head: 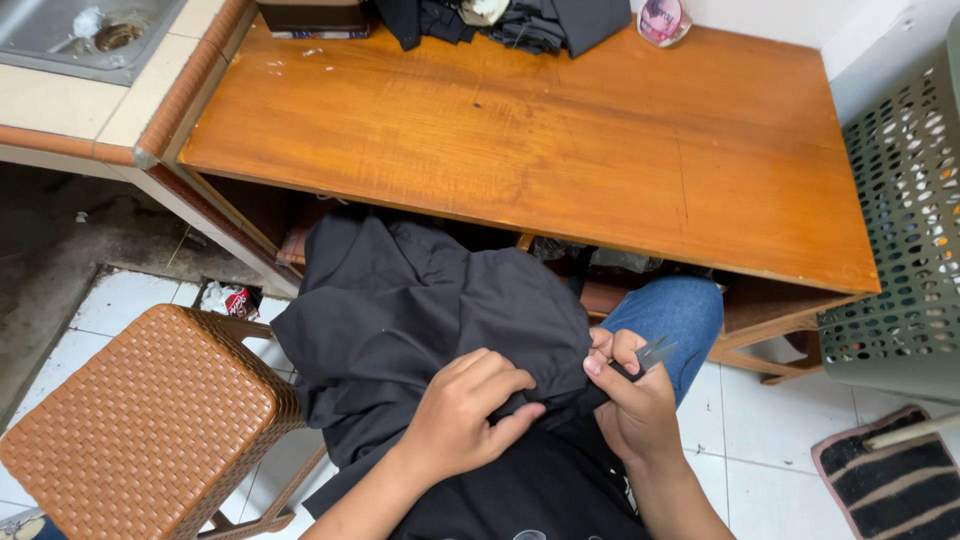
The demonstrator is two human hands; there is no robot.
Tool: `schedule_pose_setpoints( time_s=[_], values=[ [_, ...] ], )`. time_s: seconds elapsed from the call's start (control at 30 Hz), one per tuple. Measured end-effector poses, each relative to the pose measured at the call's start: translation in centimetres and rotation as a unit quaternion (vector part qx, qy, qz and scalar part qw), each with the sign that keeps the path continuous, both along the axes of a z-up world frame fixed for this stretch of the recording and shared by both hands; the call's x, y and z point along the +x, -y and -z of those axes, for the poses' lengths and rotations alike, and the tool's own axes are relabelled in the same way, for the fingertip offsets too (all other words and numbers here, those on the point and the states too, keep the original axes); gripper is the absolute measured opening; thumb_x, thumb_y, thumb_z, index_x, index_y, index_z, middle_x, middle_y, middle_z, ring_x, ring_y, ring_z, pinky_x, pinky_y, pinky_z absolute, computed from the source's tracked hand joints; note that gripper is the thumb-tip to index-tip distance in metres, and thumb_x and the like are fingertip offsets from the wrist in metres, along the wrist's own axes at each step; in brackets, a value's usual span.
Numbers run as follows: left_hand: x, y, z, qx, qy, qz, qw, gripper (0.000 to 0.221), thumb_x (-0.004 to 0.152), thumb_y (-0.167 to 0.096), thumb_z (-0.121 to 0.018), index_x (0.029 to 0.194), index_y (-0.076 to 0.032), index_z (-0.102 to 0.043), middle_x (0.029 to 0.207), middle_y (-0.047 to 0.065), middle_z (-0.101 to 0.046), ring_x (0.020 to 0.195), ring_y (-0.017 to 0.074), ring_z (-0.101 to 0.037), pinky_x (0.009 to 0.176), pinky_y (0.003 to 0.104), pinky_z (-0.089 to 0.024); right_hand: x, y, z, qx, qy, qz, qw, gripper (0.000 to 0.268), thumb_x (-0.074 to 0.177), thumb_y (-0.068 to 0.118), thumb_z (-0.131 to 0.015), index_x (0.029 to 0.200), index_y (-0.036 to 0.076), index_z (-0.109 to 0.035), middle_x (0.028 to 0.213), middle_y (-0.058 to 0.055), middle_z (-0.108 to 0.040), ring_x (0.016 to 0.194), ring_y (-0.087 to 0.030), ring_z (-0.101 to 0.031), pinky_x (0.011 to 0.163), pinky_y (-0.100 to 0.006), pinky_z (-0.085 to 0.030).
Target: Trimming loose threads from a black garment using a manual thread cutter
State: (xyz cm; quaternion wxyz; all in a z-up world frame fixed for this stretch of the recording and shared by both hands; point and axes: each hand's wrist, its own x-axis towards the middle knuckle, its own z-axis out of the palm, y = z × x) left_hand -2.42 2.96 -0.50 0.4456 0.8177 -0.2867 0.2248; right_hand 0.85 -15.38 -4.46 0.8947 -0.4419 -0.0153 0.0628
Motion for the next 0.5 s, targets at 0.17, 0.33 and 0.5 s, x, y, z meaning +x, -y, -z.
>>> schedule_pose_setpoints(
  time_s=[0.17,0.33,0.5],
  values=[
    [0.3,-0.7,0.6,0.033,0.020,-0.072,0.997,0.023,0.078,-0.022,-0.062,0.089,-0.003,-0.055,0.081,0.008,-0.050,0.070,0.0221,-0.049,0.062,0.031,-0.041,0.1,-1.0,-1.2,-0.020,0.031,-0.004,0.999,0.035,0.071,-0.012,-0.051,0.063,0.016,-0.031,0.062,-0.004,-0.045,0.077,-0.017,-0.045,0.070,-0.027,-0.037],
    [0.9,-1.8,0.9,-0.005,0.017,-0.109,0.994,0.036,0.071,-0.032,-0.065,0.092,-0.004,-0.055,0.090,0.009,-0.053,0.080,0.0249,-0.051,0.073,0.035,-0.039,0.1,-1.1,-0.9,-0.016,0.043,0.014,0.999,0.034,0.069,-0.012,-0.051,0.063,0.015,-0.031,0.057,-0.005,-0.047,0.079,-0.020,-0.047,0.073,-0.030,-0.040],
    [2.0,-3.9,4.6,-0.154,-0.232,-0.185,0.942,0.015,0.078,-0.022,-0.055,0.068,-0.011,-0.055,0.072,-0.002,-0.052,0.061,0.0091,-0.047,0.057,0.023,-0.036,0.6,-0.2,-1.0,0.030,0.043,0.042,0.998,0.032,0.071,-0.014,-0.047,0.063,0.014,-0.032,0.087,-0.020,-0.051,0.079,-0.025,-0.051,0.075,-0.030,-0.042]
  ],
)
